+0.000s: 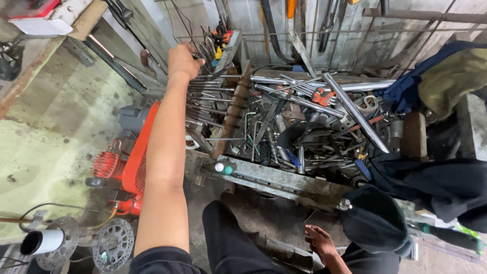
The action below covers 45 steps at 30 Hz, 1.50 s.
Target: The person sits in a workshop and cleans various tools using a dark cloth. They wipe a yellow-handled plier, a screwdriver, and other metal tools, then place them back on a cluttered workbench or hang them on a wall rack.
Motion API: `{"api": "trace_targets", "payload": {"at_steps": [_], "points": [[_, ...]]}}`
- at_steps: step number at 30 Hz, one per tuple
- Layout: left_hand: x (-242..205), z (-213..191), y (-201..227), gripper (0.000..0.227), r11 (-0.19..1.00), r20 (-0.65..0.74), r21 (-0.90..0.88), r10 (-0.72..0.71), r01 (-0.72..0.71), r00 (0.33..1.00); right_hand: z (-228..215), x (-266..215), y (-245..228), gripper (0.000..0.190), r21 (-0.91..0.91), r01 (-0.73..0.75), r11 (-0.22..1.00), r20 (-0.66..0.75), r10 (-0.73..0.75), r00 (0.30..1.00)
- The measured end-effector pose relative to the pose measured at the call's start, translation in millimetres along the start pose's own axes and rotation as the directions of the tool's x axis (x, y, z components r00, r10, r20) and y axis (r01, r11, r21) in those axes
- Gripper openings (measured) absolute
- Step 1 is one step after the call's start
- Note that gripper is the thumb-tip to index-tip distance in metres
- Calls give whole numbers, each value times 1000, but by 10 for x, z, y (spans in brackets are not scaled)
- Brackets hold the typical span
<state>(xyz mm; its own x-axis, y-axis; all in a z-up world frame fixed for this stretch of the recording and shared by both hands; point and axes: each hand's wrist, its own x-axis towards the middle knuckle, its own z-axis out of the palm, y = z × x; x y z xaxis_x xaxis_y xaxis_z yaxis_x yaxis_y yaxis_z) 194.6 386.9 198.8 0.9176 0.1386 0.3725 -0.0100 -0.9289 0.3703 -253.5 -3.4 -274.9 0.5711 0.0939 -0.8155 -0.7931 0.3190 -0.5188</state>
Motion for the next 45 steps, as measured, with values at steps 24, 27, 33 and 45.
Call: {"api": "trace_targets", "payload": {"at_steps": [24,27,33,45], "points": [[-120,232,233,63,992,9,118,-49,48,999,-51,-12,-1,29,57,26,998,-4,-26,1000],[-11,327,77,56,983,52,176,-60,50,997,-46,-2,6,29,67,14,998,9,-15,1000],[-176,94,351,53,998,-28,52,-40,41,999,-20,-37,-76,28,58,-21,998,-18,22,1000],[-423,-28,463,69,999,-225,-26,31,-38,974,-54,136,99,25,67,32,997,-21,-30,999]]}}
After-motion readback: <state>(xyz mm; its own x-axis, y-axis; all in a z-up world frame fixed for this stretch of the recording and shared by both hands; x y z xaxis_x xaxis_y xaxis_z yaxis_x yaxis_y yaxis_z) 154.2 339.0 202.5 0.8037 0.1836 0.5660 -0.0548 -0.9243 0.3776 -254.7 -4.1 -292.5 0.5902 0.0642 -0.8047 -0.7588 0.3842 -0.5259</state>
